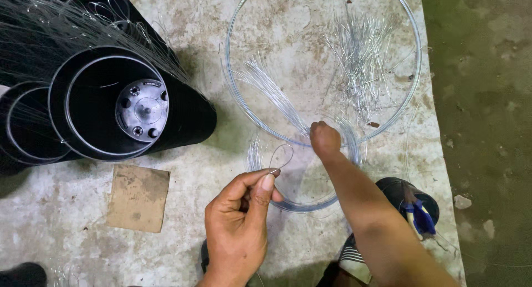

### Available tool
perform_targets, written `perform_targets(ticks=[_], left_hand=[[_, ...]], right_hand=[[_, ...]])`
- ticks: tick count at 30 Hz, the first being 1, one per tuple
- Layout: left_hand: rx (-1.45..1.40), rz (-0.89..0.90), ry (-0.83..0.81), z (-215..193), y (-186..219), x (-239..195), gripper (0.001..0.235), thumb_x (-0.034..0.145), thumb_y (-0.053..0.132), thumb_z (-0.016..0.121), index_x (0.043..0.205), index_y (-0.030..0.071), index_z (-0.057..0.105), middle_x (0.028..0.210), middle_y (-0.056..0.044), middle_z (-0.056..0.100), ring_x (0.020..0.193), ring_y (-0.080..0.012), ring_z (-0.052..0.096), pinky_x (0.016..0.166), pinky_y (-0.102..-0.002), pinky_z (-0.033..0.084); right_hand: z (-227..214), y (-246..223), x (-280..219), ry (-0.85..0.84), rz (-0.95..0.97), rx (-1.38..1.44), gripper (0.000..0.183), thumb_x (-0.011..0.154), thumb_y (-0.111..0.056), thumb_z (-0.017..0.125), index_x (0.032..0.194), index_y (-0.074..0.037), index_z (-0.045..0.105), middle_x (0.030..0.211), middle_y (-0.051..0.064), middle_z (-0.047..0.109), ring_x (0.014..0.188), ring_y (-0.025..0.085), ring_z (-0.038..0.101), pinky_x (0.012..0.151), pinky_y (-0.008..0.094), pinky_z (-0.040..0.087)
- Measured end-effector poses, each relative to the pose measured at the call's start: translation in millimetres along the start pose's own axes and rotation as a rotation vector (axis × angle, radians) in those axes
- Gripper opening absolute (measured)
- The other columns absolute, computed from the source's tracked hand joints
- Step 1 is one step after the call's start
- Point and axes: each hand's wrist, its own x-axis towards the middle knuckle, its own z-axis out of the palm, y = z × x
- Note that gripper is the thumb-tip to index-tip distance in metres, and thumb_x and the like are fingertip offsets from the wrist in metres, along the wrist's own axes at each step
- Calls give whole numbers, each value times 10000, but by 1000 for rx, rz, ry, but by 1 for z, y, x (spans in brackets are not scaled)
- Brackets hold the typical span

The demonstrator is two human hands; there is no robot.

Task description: The person sits on the floor and repeatedly twists thin metal wires by hand, then uses pliers to cut the twisted ends. The person places some twisted wires into black cylindrical containers nearby.

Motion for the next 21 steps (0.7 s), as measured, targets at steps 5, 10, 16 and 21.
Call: perform_targets(ticks=[5,10,16,21], left_hand=[[2,-8,-16,0,3,11,206,973,156,681,1087,14,777,766,-3,708,662,-25,533,590,-196,430],[60,-1,-52,-2,10,17,218,966,180,682,1098,44,791,755,10,700,595,-18,443,514,-203,363],[-44,110,-99,-4,15,17,213,1001,161,665,1126,18,760,824,9,709,696,-5,525,608,-181,418],[-48,113,-95,-10,16,8,225,992,160,665,1134,16,763,815,3,708,678,-16,499,590,-189,398]], right_hand=[[-16,-1,-12,0,61,102,135,888,-164,615,834,-109,726,915,155,676,768,386,678,687,509,545],[-37,5,-24,10,35,146,120,886,-201,651,846,-122,732,943,136,698,794,380,678,714,498,545],[-47,1,-36,-86,201,264,217,873,-285,698,1029,-145,756,1058,105,737,955,341,692,826,459,550],[-48,-11,-37,-84,165,190,478,901,-330,714,1300,-76,643,1240,168,655,1125,364,624,926,462,509]])
